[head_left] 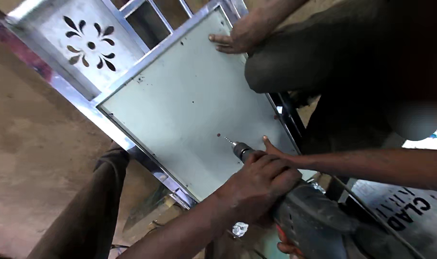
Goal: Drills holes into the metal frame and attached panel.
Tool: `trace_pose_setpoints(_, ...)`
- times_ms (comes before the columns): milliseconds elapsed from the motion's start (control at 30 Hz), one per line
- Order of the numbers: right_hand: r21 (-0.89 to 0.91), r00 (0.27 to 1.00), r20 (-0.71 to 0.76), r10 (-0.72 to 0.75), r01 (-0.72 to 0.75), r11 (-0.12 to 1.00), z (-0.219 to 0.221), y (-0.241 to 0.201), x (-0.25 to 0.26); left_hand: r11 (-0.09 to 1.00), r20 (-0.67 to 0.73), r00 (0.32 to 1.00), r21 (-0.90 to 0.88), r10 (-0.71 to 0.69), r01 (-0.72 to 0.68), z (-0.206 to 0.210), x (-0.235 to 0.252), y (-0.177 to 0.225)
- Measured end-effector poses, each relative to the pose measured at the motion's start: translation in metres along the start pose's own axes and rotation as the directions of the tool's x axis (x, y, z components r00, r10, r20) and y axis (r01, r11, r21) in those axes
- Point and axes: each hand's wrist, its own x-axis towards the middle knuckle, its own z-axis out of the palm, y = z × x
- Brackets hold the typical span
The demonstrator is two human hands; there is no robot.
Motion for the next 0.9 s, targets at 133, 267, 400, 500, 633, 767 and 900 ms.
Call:
trace_pose_setpoints(133,-0.029,0.997,0.061,-0.056,0.058,0.998,0.017,-0.056,0.027,0.997,-0.075,0.997,0.078,0.007,-0.001,-0.049,0.01,-0.023)
trace_pose_setpoints(267,-0.15,0.998,0.064,-0.019,0.028,0.988,0.03,-0.093,0.046,0.995,-0.16,0.987,0.1,0.017,-0.001,-0.083,0.014,-0.044)
trace_pose_setpoints(400,-0.243,0.999,0.041,-0.035,0.044,0.969,0.044,-0.121,0.055,0.994,-0.214,0.977,0.107,0.012,0.011,-0.104,0.016,-0.053)
trace_pose_setpoints(500,-0.246,0.998,0.046,-0.054,0.063,0.967,0.05,-0.129,0.06,0.994,-0.236,0.972,0.111,0.001,0.026,-0.113,0.015,-0.057)
trace_pose_setpoints(633,-0.248,0.997,0.049,-0.064,0.074,0.966,0.06,-0.135,0.068,0.994,-0.255,0.967,0.11,-0.001,0.03,-0.117,0.012,-0.067)
trace_pose_setpoints(767,-0.269,0.999,0.034,-0.04,0.048,0.962,0.068,-0.142,0.075,0.994,-0.265,0.964,0.105,0.0,0.028,-0.119,0.011,-0.076)
trace_pose_setpoints(900,-0.262,0.999,0.021,-0.027,0.031,0.965,0.071,-0.142,0.079,0.995,-0.265,0.964,0.09,-0.007,0.032,-0.122,0.011,-0.08)
